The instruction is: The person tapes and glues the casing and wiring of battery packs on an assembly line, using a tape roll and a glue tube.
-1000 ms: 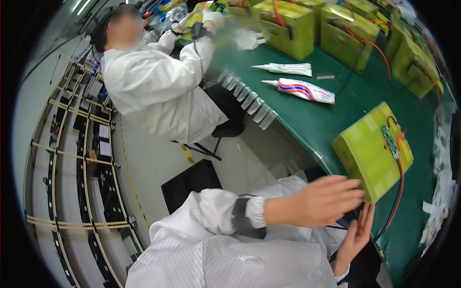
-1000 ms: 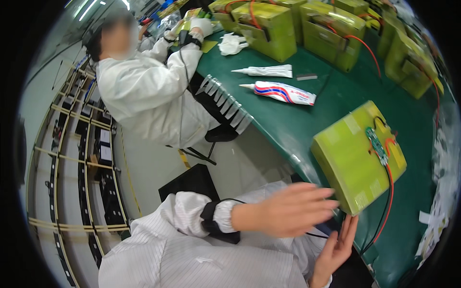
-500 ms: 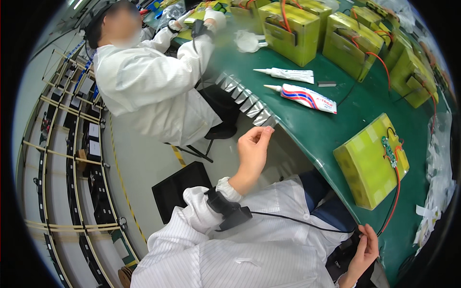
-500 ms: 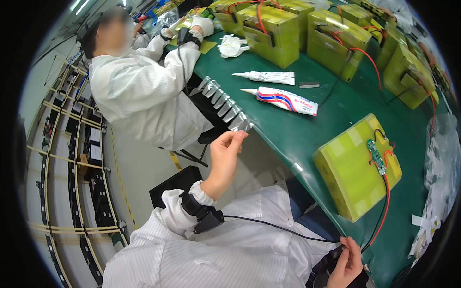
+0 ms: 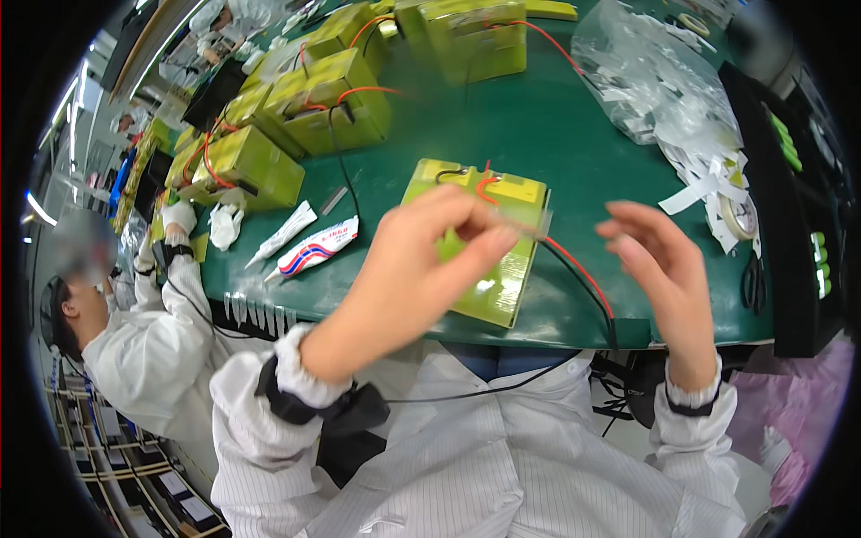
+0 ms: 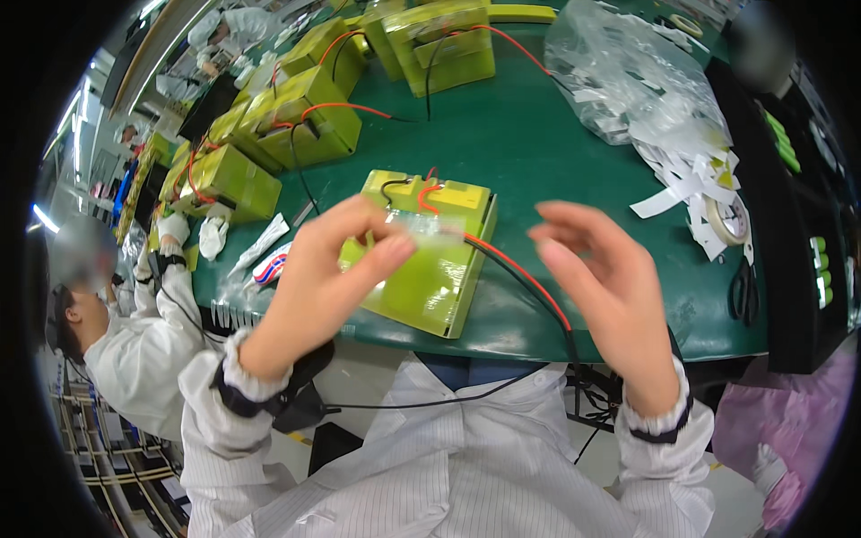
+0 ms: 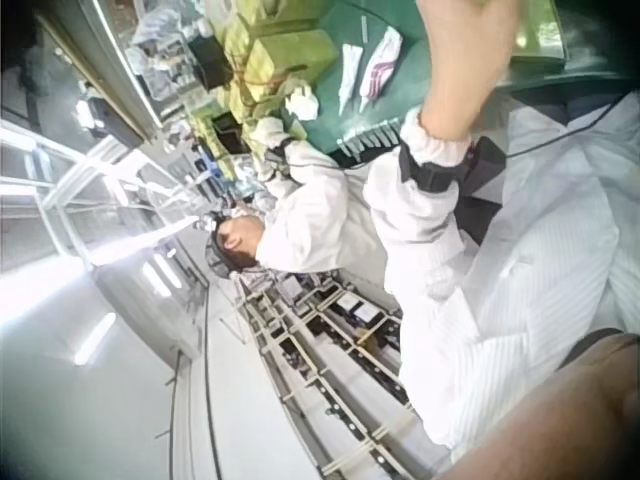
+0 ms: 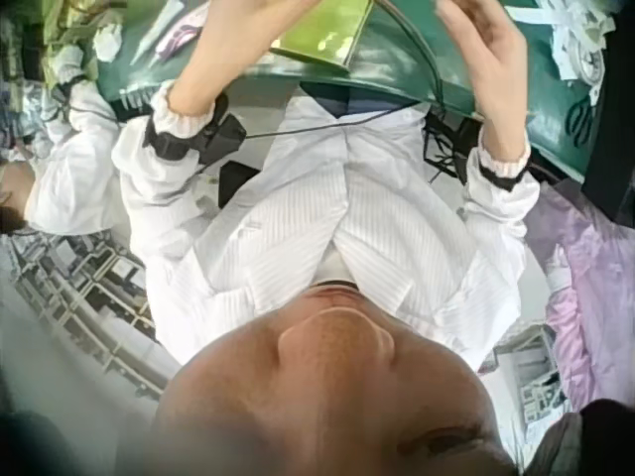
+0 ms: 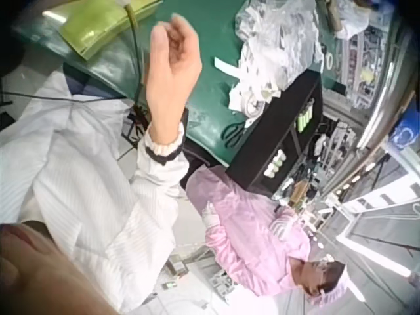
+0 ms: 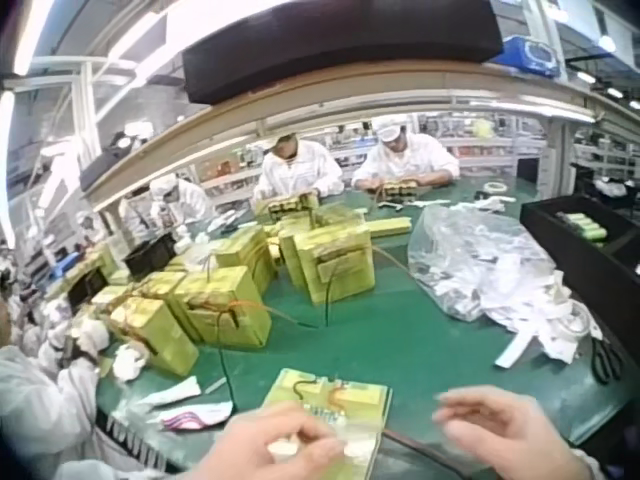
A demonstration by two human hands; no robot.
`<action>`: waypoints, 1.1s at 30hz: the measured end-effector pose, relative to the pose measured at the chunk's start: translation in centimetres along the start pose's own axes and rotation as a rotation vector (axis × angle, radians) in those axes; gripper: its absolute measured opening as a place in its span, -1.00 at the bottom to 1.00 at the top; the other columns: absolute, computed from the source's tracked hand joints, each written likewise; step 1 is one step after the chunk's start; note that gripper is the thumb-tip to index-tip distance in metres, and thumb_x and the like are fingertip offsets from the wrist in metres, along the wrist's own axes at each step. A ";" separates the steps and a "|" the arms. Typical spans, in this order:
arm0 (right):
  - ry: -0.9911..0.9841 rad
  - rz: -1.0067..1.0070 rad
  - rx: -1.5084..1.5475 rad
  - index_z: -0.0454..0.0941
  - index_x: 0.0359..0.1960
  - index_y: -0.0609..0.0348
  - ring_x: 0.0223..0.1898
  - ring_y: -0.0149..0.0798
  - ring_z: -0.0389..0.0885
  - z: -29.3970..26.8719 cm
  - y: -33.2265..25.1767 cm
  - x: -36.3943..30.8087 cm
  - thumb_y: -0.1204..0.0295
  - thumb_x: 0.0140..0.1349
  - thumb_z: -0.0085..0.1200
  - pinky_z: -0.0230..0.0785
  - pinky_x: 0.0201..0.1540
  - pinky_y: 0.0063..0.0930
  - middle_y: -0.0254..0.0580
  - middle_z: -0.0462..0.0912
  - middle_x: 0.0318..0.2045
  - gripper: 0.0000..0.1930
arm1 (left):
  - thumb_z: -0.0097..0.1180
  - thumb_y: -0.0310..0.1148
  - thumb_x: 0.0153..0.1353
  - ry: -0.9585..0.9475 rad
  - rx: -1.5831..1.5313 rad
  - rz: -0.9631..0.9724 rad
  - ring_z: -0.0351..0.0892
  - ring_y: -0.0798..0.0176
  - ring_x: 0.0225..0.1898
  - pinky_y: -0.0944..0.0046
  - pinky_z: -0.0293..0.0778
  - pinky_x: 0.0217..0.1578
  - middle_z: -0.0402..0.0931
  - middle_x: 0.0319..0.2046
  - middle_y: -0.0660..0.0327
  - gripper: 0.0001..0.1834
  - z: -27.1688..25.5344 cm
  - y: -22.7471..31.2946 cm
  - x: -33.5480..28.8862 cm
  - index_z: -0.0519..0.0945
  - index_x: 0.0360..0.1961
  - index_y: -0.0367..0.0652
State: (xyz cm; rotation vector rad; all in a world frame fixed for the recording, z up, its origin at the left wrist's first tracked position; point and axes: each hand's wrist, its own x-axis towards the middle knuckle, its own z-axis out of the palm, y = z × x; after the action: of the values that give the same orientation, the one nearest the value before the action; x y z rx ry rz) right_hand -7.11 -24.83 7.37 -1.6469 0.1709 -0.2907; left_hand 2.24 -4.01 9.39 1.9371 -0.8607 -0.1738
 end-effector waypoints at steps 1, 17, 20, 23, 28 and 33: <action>-0.062 0.059 0.050 0.45 -0.18 0.34 -0.23 -0.46 0.44 0.1 0.4 1.1 0.44 0.13 0.01 0.27 -0.18 -0.62 -0.21 0.54 -0.34 -0.74 | 0.10 -0.38 0.03 -0.012 0.006 0.007 0.39 0.29 -0.49 0.32 0.29 -0.44 0.42 -0.57 0.19 -0.82 0.4 0.0 1.4 0.49 -0.50 -0.32; -0.156 0.286 0.191 0.48 -0.49 0.26 -0.54 -0.54 0.34 2.2 8.2 6.3 0.34 0.08 0.10 0.18 -0.51 -0.68 -0.36 0.48 -0.57 -0.79 | 0.02 -0.33 0.04 0.043 0.611 0.009 0.41 -0.06 -0.59 0.05 0.29 -0.53 0.41 -0.69 0.04 -0.71 5.4 -3.5 5.8 0.43 -0.71 -0.29; -0.129 0.328 0.241 0.48 -0.50 0.27 -0.55 -0.52 0.36 2.4 8.8 5.9 0.35 0.10 0.09 0.22 -0.52 -0.65 -0.33 0.51 -0.55 -0.80 | 0.01 -0.35 0.06 0.020 0.586 -0.015 0.42 -0.06 -0.57 0.04 0.30 -0.51 0.41 -0.68 0.02 -0.72 5.7 -4.2 5.8 0.42 -0.70 -0.30; -0.097 0.349 0.342 0.46 -0.49 0.27 -0.55 -0.51 0.39 2.9 8.9 5.7 0.37 0.11 0.07 0.25 -0.51 -0.66 -0.30 0.53 -0.53 -0.81 | 0.00 -0.35 0.07 0.029 0.590 0.014 0.42 -0.06 -0.57 0.03 0.31 -0.51 0.41 -0.67 0.01 -0.73 5.9 -4.7 5.5 0.41 -0.67 -0.31; -0.065 0.346 0.377 0.43 -0.48 0.27 -0.52 -0.51 0.44 3.6 9.6 5.6 0.39 0.12 0.05 0.28 -0.50 -0.67 -0.27 0.54 -0.52 -0.82 | -0.01 -0.37 0.08 0.025 0.633 0.038 0.43 -0.05 -0.57 0.05 0.32 -0.53 0.41 -0.66 0.02 -0.75 6.2 -5.1 5.5 0.41 -0.65 -0.30; -0.034 0.302 0.393 0.41 -0.49 0.28 -0.51 -0.50 0.46 4.3 10.2 5.2 0.42 0.14 0.03 0.33 -0.49 -0.65 -0.24 0.54 -0.52 -0.83 | 0.01 -0.37 0.07 0.000 0.710 0.076 0.44 -0.02 -0.55 0.08 0.33 -0.52 0.42 -0.65 0.03 -0.76 6.2 -4.9 5.5 0.40 -0.64 -0.29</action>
State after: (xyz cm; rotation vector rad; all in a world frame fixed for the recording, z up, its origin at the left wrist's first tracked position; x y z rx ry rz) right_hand -0.25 -23.17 -2.61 -1.2161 0.3123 -0.0592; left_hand 5.87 -10.58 3.44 2.5460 -1.0897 0.2094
